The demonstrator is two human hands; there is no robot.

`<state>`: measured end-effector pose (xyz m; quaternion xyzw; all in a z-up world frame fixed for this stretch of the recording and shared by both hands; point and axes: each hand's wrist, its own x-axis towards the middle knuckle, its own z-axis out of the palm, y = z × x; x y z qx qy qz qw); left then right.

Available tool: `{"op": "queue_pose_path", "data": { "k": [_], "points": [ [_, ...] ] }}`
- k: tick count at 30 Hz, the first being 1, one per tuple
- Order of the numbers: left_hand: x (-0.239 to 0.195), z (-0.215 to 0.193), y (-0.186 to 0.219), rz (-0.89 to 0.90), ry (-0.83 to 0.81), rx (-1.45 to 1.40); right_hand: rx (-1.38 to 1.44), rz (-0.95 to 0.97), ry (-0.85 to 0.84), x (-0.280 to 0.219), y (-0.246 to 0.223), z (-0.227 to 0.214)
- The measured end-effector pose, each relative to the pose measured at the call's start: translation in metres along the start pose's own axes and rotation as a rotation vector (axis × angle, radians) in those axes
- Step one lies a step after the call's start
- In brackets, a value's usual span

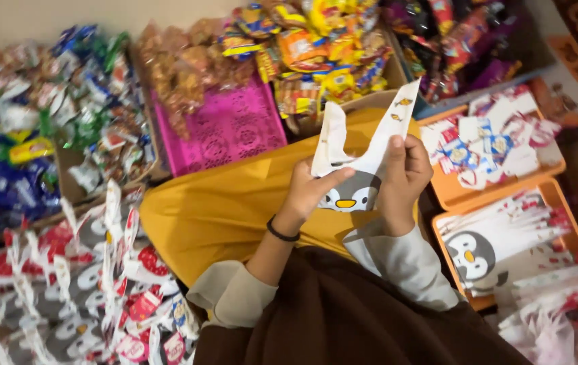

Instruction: The person is manually packaging individual snack packets into decorative animal-themed paper bags.

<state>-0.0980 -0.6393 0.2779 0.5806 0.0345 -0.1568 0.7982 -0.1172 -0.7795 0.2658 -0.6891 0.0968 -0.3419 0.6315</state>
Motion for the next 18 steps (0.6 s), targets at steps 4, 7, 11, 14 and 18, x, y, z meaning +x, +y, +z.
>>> {"op": "queue_pose_path", "data": {
  "k": [4,7,11,14,18],
  "points": [
    [0.004,0.021,-0.006,-0.033,-0.099,0.076,-0.089,0.01,0.126,0.008,0.013,-0.035],
    [0.004,0.053,0.011,-0.022,-0.137,0.154,-0.019,0.033,0.181,0.009,0.025,-0.054],
    [0.013,0.074,-0.005,-0.088,-0.133,0.259,-0.008,0.106,0.307,0.013,0.041,-0.074],
    [0.019,0.074,-0.018,-0.015,-0.102,0.265,0.057,0.135,0.362,0.018,0.039,-0.082],
    [0.019,0.095,-0.006,-0.006,-0.127,0.268,0.108,0.158,0.508,0.036,0.072,-0.113]
  ]
}}
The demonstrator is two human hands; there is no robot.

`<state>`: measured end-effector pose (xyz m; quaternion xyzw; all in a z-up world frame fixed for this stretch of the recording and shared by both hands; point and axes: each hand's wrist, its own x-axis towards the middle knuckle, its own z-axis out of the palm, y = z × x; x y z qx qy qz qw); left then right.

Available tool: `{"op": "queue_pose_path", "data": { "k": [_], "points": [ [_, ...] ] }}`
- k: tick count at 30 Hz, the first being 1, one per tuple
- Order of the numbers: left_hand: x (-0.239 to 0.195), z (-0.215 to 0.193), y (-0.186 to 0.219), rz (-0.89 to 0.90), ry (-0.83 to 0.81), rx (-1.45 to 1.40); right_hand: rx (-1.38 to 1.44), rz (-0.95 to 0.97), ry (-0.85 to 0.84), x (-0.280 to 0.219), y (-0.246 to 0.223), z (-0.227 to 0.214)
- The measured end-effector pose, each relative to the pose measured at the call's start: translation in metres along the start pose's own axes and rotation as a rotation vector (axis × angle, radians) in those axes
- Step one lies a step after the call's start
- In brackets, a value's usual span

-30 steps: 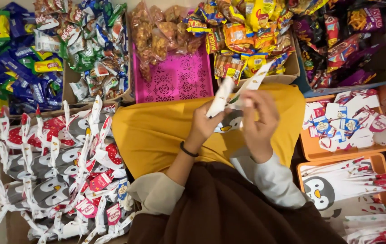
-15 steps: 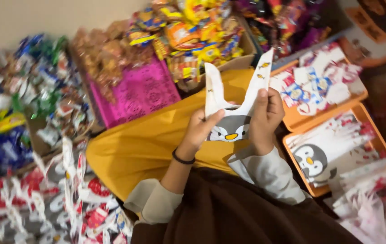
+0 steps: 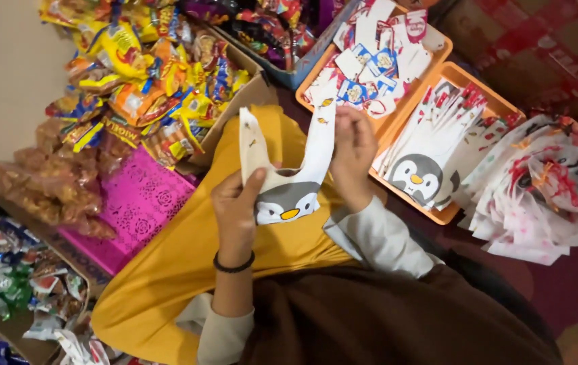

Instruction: The person is manually packaging individual snack packets into decorative animal-themed paper bags.

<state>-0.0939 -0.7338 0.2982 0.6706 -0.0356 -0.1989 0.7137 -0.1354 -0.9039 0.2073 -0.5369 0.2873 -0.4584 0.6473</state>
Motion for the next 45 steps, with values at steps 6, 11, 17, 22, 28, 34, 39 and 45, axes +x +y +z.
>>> {"op": "queue_pose_path", "data": {
  "k": [6,11,17,22,28,34,39,45],
  "points": [
    [0.002,0.002,-0.001,-0.019,-0.008,0.019,-0.421,0.074,0.108,0.105,0.129,-0.109],
    [0.008,-0.01,-0.023,-0.037,0.006,0.029,-1.115,0.158,-0.09,0.152,0.228,-0.178],
    [0.009,-0.007,-0.026,-0.014,-0.005,0.018,-1.359,0.319,-0.293,0.17,0.261,-0.176],
    [0.011,-0.01,-0.032,-0.003,-0.026,0.034,-1.289,0.417,-0.338,0.163,0.24,-0.166],
    [0.009,-0.007,-0.025,0.019,-0.051,0.037,-0.693,0.361,-0.147,0.155,0.183,-0.175],
    [0.003,-0.006,-0.016,0.039,-0.067,-0.003,-0.232,0.162,-0.169,0.125,0.063,-0.146],
    [-0.003,-0.015,-0.017,0.071,-0.092,-0.027,-0.055,0.134,-0.319,0.114,0.012,-0.126],
    [-0.008,-0.024,-0.022,0.09,-0.124,-0.048,0.012,0.07,-0.525,0.09,-0.062,-0.077]
  ]
}}
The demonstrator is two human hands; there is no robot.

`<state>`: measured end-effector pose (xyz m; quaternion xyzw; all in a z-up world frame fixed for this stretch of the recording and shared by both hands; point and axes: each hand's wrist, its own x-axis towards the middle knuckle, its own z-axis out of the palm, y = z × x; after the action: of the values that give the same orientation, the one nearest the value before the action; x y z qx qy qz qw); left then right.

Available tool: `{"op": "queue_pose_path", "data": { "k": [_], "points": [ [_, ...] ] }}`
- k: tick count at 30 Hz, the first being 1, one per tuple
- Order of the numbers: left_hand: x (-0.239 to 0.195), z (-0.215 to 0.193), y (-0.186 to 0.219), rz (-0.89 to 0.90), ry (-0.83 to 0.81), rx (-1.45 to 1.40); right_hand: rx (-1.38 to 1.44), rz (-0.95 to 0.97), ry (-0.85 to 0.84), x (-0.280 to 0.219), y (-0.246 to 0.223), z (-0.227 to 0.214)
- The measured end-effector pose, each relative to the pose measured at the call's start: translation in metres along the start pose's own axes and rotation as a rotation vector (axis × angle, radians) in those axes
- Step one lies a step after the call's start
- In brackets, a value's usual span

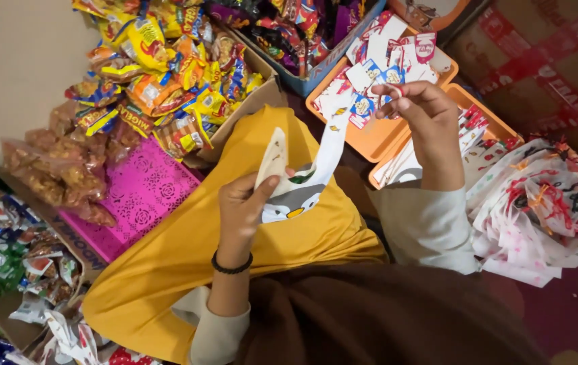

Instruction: The person is manually packaging individual snack packets into decorative animal-themed paper bags.

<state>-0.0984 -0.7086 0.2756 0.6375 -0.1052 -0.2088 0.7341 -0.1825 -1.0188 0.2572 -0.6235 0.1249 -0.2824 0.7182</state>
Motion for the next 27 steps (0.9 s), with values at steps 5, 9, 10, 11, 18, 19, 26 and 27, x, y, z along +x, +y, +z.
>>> {"op": "queue_pose_path", "data": {
  "k": [5,9,10,11,18,19,26,27],
  "points": [
    [-0.005,0.004,0.009,0.01,-0.021,-0.006,-0.02,-0.092,-0.116,0.006,-0.04,0.022],
    [-0.005,0.001,0.007,0.019,-0.056,0.014,-0.08,-0.148,-0.199,0.007,-0.057,0.032],
    [-0.007,0.001,0.01,0.017,-0.064,0.032,-0.103,-0.148,-0.232,0.006,-0.062,0.034],
    [-0.008,0.002,0.013,0.022,-0.061,0.03,-0.103,-0.151,-0.236,0.007,-0.065,0.036],
    [-0.012,0.008,0.027,-0.019,-0.064,0.044,-0.368,-0.297,-0.412,-0.003,-0.088,0.044],
    [-0.012,0.009,0.03,-0.036,-0.066,0.047,-0.464,-0.341,-0.406,-0.005,-0.093,0.046],
    [-0.006,0.005,0.003,0.06,0.005,-0.034,-0.565,-0.469,-0.318,-0.025,-0.106,0.07],
    [-0.005,0.003,-0.001,0.077,0.02,-0.054,-0.482,-0.41,-0.292,-0.026,-0.101,0.072]
  ]
}}
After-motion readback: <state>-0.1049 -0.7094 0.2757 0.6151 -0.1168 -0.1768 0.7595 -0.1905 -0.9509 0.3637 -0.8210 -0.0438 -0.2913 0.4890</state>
